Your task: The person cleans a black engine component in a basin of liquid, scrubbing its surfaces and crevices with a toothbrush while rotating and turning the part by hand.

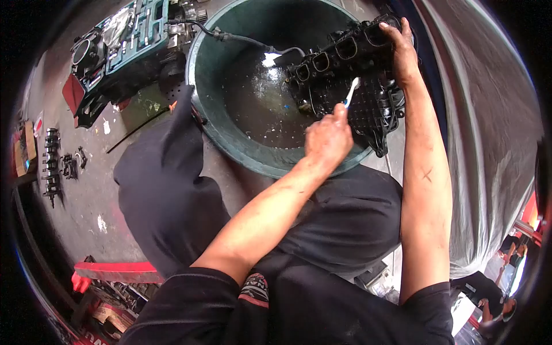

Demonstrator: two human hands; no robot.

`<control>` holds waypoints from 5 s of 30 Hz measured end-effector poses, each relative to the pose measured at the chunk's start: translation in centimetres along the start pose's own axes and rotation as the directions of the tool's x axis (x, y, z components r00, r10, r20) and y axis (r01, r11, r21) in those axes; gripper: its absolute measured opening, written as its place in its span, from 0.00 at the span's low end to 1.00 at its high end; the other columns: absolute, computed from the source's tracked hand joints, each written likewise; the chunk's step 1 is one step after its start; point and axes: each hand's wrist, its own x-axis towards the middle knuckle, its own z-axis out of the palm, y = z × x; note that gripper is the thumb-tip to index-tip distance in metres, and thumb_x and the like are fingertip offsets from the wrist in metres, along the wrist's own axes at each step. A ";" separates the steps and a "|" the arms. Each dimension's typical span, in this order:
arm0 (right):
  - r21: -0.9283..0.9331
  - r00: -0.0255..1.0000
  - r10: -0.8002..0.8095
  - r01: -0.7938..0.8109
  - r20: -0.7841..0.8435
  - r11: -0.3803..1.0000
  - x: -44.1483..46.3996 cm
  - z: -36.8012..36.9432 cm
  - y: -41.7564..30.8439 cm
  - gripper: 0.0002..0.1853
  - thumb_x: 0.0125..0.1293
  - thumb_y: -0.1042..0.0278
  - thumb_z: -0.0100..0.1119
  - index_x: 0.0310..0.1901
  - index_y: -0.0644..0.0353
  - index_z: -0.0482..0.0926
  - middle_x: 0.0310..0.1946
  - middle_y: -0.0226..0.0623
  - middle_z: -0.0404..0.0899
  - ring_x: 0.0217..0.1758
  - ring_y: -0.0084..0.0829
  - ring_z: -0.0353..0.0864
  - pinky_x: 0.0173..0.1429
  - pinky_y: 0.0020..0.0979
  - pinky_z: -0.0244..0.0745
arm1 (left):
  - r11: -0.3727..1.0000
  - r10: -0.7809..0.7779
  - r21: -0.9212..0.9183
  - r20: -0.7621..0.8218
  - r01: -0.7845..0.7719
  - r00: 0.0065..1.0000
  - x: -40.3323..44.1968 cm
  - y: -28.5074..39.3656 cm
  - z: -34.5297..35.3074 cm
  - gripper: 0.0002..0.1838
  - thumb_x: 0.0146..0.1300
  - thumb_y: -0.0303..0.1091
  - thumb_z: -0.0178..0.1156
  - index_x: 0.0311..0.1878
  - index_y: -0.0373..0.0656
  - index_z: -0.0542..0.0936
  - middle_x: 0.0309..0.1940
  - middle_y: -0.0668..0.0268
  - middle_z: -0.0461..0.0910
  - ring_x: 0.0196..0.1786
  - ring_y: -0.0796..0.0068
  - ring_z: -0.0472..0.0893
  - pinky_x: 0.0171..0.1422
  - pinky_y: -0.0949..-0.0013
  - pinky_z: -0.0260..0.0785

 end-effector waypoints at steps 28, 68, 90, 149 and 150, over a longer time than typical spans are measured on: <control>-0.313 0.982 -0.087 0.031 -0.167 0.949 2.1 -0.1 0.7 0.56 0.59 0.42 0.66 0.79 0.62 0.47 0.73 0.55 0.62 0.71 0.42 0.70 0.62 0.41 0.76 | 0.830 -0.310 -0.477 0.037 0.290 0.950 -0.3 3.0 1.2 0.10 0.68 0.32 0.54 0.46 0.39 0.68 0.34 0.40 0.81 0.43 0.35 0.82 0.46 0.43 0.72; -0.242 0.976 -0.044 -0.009 -0.211 0.970 1.6 0.2 0.1 0.55 0.58 0.42 0.67 0.77 0.67 0.52 0.71 0.56 0.65 0.70 0.44 0.71 0.69 0.38 0.68 | 0.898 -0.343 -0.263 0.084 0.353 0.936 -0.7 -4.6 5.3 0.09 0.66 0.32 0.53 0.43 0.37 0.70 0.36 0.41 0.82 0.45 0.37 0.82 0.51 0.40 0.72; -0.663 0.968 -0.160 -0.009 -0.194 0.749 2.0 0.5 -0.6 0.59 0.60 0.24 0.55 0.77 0.68 0.50 0.73 0.65 0.59 0.76 0.57 0.63 0.79 0.41 0.52 | 0.903 -0.310 -0.335 -0.079 0.268 0.947 -0.7 -2.8 2.8 0.18 0.74 0.39 0.50 0.63 0.43 0.67 0.33 0.42 0.82 0.40 0.37 0.83 0.45 0.40 0.72; -0.938 0.998 -0.049 0.051 0.036 0.344 -2.5 -0.9 3.9 0.36 0.76 0.33 0.30 0.55 0.56 0.81 0.59 0.44 0.81 0.70 0.47 0.71 0.75 0.65 0.35 | 0.981 0.037 -0.186 -0.111 -0.057 0.993 3.4 2.3 -2.8 0.09 0.68 0.34 0.56 0.48 0.43 0.76 0.29 0.45 0.82 0.35 0.40 0.84 0.42 0.43 0.75; -0.942 0.999 -0.018 0.044 0.041 0.334 -3.0 -0.7 3.5 0.36 0.76 0.33 0.30 0.54 0.56 0.81 0.59 0.44 0.81 0.70 0.46 0.71 0.75 0.65 0.35 | 0.981 0.006 -0.193 -0.108 -0.027 0.994 4.9 1.9 -2.8 0.08 0.67 0.33 0.57 0.46 0.42 0.76 0.29 0.46 0.82 0.35 0.40 0.84 0.42 0.43 0.76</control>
